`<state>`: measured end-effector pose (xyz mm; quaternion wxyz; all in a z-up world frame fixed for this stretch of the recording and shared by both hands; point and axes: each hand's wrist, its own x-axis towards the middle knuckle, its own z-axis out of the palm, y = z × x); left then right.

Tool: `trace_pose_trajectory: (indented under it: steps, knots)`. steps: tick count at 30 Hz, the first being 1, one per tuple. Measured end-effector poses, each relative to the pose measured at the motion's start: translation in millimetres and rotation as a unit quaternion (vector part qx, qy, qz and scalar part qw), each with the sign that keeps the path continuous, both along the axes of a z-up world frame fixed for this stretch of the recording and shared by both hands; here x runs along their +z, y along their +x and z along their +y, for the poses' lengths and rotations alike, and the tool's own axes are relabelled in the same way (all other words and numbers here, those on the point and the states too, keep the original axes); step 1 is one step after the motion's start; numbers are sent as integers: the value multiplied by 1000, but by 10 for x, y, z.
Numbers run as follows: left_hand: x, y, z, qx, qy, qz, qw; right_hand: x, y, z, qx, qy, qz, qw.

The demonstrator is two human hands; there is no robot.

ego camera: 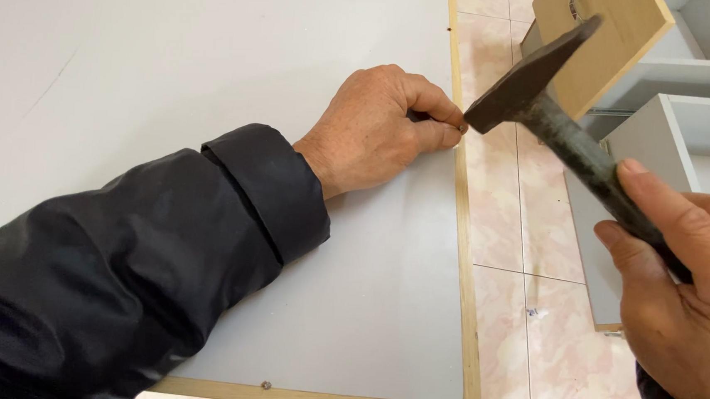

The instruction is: The person assembles a wooden furniture piece by applying glue to the joints and hammering nails into the frame. The person uses a hammer to secure the nails and a glue tube to reinforce the connections.

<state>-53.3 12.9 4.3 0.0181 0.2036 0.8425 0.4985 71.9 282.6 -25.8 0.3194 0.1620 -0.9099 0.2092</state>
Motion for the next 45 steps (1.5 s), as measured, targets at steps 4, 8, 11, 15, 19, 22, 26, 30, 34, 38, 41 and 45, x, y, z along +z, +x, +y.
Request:
trace_pose_trajectory:
  steps: [4, 8, 11, 15, 19, 22, 26, 30, 34, 38, 41, 45]
  knots:
    - [-26, -22, -1, -4, 3, 8, 1000, 34, 16, -62, -14, -9, -20, 1000]
    - [-124, -105, -2, 3, -9, 40, 999, -49, 9, 1, -4, -15, -6, 1000]
    - [-89, -72, -7, -4, -15, 53, 998, 9, 11, -39, -15, -8, -16, 1000]
    - [-34, -34, -12, 3, -9, 14, 1000, -72, 29, 14, -14, -3, 10, 1000]
    - [-45, -52, -1, -3, -23, 25, 999, 11, 28, -49, -25, -12, -34, 999]
    - [-65, -68, -13, 5, -21, 43, 999, -24, 7, -17, -1, -16, -4, 1000]
    - [-25, -35, -9, 2, -11, 0, 1000, 26, 27, -52, -18, 7, -21, 1000]
    - [-26, -36, -9, 6, -12, 3, 1000, -59, 37, 7, 7, 7, 11, 1000]
    - [-93, -102, -7, -4, -26, 68, 997, -10, 17, -35, -12, 8, -7, 1000]
    - [-26, -42, -18, 9, -14, -3, 1000, 8, 22, -41, 14, 12, 7, 1000]
    - [-43, -56, -2, 3, -17, 10, 1000, -8, 24, 19, 5, 16, 1, 1000]
    - [-140, -149, -1, 16, -32, 39, 999, -10, 28, -8, 3, 11, -1, 1000]
